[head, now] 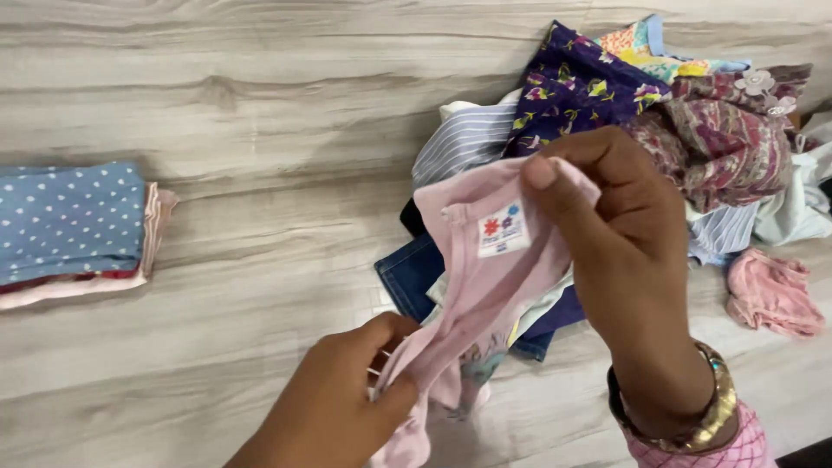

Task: The person folds clean clothes on a table one at a time. They smooth out a red floral garment and fold it, fold a pair of blue polka-dot pants, fasten and fold a pink baby top, and spread out a purple floral garment to fold, placing finished items on a growing pile.

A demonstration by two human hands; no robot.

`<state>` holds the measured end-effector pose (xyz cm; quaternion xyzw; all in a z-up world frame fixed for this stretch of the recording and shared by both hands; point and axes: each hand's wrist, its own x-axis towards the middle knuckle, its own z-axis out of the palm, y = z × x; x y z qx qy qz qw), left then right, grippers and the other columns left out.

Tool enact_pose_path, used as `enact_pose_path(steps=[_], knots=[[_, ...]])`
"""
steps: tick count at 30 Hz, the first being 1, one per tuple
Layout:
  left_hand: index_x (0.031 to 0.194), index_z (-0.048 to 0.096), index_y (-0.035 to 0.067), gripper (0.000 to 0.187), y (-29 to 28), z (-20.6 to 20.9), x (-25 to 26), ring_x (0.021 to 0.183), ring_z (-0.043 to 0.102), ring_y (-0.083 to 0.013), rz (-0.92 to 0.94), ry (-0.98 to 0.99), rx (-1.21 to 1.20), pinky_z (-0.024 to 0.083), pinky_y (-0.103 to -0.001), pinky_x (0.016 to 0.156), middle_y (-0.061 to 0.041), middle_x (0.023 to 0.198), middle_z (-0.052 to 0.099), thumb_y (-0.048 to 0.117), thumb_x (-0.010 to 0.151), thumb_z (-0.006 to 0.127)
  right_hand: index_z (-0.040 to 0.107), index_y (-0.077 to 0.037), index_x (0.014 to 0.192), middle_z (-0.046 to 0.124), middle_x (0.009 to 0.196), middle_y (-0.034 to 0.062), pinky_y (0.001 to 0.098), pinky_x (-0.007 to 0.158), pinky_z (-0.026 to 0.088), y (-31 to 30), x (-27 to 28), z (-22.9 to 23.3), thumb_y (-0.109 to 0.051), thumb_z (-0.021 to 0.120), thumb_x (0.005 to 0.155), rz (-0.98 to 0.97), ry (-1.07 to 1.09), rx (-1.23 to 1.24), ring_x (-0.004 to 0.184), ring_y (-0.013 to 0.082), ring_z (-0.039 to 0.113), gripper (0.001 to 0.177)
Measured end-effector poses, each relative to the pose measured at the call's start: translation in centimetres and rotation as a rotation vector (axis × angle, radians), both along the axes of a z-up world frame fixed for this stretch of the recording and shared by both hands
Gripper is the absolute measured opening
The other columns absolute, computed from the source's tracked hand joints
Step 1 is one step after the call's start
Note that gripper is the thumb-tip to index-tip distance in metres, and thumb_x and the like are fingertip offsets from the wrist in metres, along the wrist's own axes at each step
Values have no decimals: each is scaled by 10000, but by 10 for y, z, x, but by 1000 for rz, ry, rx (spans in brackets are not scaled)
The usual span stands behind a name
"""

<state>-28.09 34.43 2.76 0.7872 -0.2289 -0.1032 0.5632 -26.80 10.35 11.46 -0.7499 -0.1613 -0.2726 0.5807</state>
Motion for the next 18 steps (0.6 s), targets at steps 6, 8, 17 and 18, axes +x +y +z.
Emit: enact_pose_path(steps=[6, 8, 17, 18], knots=[[1070, 788, 44, 275, 65, 13, -17, 666, 631, -114, 203, 74, 140, 550, -302, 619, -44, 740, 725, 239, 903, 689, 607, -8, 1061, 704, 1031, 55, 226, 792, 497, 32, -10, -17, -129, 668, 1086, -88, -70, -48, 903, 62, 622, 138], [1050, 810, 50, 273, 75, 25, -14, 643, 537, -112, 293, 138, 142, 511, -312, 563, -66, 693, 671, 265, 923, 699, 571, -21, 1092, 720, 1147, 57, 236, 908, 542, 47, -6, -21, -127, 620, 1113, -8, -122, 49, 1010, 67, 658, 118], [1086, 787, 160, 389, 112, 13, -11, 818, 701, -180, 217, -362, 414, 521, -308, 683, -4, 959, 792, 256, 716, 858, 537, -16, 1199, 511, 1004, 150, 300, 791, 455, 25, 25, -118, -132, 695, 1001, 413, 463, -186, 876, 150, 496, 279], [1058, 793, 188, 346, 112, 21, -10, 792, 733, -183, 281, -194, 444, 550, -315, 686, 6, 942, 795, 239, 718, 833, 550, -32, 1270, 618, 1072, 125, 306, 815, 482, 36, 18, -104, -188, 835, 830, 548, 449, -374, 963, 156, 569, 547]])
